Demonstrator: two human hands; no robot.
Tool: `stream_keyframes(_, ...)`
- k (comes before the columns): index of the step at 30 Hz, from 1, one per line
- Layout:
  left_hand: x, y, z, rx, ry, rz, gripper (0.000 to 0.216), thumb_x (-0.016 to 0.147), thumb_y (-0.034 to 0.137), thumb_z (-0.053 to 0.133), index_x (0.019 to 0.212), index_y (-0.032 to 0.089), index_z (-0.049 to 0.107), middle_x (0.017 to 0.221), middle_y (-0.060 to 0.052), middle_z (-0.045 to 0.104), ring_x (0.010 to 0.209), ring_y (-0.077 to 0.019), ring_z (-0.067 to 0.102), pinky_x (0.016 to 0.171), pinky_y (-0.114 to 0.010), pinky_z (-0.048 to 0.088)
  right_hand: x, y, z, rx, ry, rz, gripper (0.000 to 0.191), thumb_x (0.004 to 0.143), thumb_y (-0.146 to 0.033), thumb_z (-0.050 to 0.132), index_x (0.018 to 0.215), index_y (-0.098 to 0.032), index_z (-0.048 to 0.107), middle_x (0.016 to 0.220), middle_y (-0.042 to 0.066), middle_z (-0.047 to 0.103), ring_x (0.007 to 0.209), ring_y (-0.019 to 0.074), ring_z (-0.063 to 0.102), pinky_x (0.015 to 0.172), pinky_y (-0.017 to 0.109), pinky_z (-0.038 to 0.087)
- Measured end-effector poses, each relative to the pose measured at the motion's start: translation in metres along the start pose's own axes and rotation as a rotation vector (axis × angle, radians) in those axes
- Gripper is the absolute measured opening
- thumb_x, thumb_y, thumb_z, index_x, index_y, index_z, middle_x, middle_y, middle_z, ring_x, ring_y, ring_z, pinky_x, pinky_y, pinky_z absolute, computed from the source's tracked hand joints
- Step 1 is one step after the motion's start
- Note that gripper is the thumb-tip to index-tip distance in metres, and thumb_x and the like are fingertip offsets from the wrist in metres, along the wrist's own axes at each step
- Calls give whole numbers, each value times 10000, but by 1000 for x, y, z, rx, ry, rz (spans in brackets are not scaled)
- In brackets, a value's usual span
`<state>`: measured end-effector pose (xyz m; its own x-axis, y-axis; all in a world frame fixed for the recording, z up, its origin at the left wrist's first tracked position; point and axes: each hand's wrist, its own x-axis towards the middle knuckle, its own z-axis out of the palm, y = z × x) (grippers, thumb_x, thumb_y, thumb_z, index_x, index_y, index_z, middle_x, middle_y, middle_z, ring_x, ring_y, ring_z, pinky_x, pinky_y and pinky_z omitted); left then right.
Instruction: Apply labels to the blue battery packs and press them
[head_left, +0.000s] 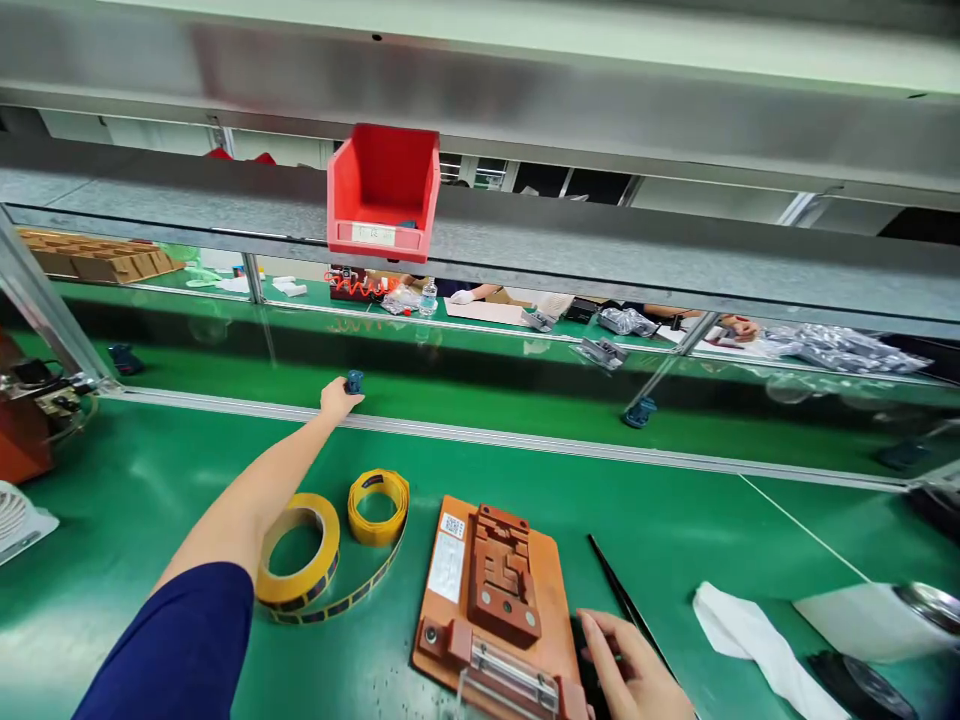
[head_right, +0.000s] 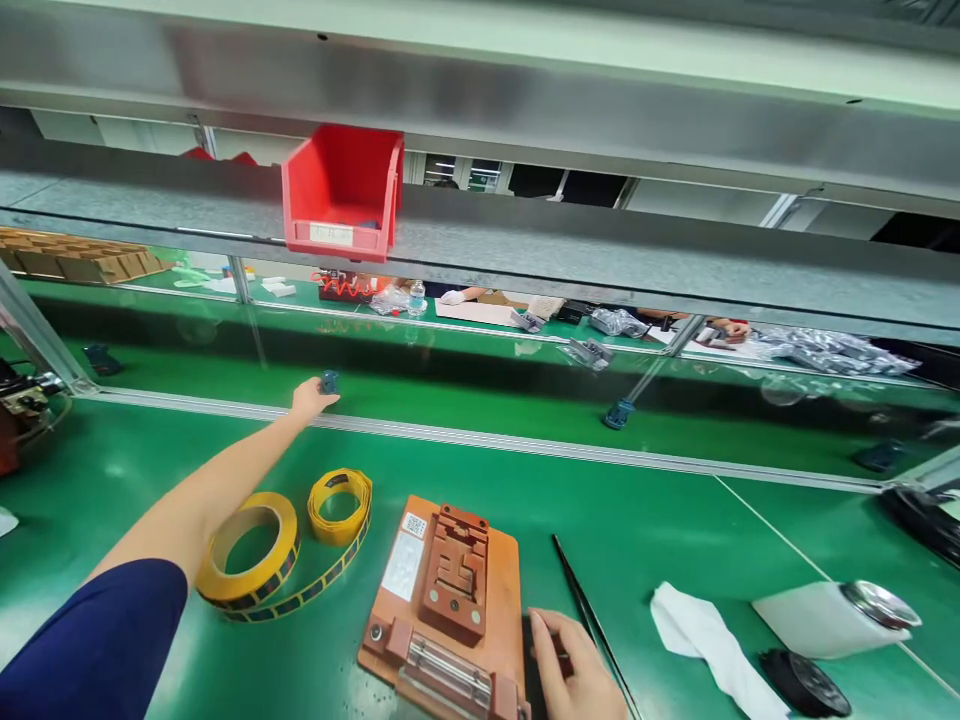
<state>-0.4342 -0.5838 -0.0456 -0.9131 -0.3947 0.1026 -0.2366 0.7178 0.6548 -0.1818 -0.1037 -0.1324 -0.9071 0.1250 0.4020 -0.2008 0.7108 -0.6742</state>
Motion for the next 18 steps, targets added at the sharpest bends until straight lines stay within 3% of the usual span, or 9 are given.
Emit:
stream_keyframes(3,11,-2,12,51,5,-39,292,928,354,675,1112,130,639,1135,-89,666,1052,-231,645,944,-447,529,-6,2,6,12,-3,33,472,846,-664,545,796,-254,773,868,50,782,736,237,756,626,279,629)
stream_keyframes(6,13,5,18,95,-1,-39,355,874,324,740,1124,107,609,1146,-143,668,1111,-294,636,946,-441,507,-8,-3,8,16,4,68,466,859,-645,541,791,-242,765,863,62,776,726,236,744,620,286,611)
stream_keyframes(9,8,13,12,147,-3,-33,442,843,321,770,1174,109,569,1203,-201,642,1215,-388,583,963,-464,472,-11,-8,7,7,4,90,467,881,-628,519,800,-232,751,858,72,765,733,237,726,651,310,589)
stream_keyframes(11,-4,16,1,177,-11,42,525,835,304,768,1261,114,526,1278,-204,604,1267,-391,541,1005,-484,446,-12,-9,7,4,-12,107,448,897,-606,510,824,-229,740,873,70,757,753,231,715,675,317,570)
stream_keyframes(14,-44,15,-27,183,-106,276,560,850,250,713,1344,104,494,1274,-155,619,1190,-289,585,1036,-431,442,-15,-10,8,5,-45,124,405,919,-567,507,859,-229,723,908,61,742,786,218,697,709,318,541)
stream_keyframes(16,-86,10,-54,190,-201,372,424,876,253,652,1277,135,581,1144,-85,686,1047,-215,639,989,-357,475,-17,-10,9,15,-48,122,393,927,-556,504,873,-228,714,915,59,732,787,211,686,716,318,525)
stream_keyframes(18,-134,5,-82,222,-274,413,295,891,313,609,1143,174,676,1017,-50,725,938,-205,662,923,-334,500,-19,-11,10,33,-47,116,386,934,-547,499,878,-225,705,921,58,722,779,204,675,714,317,514)
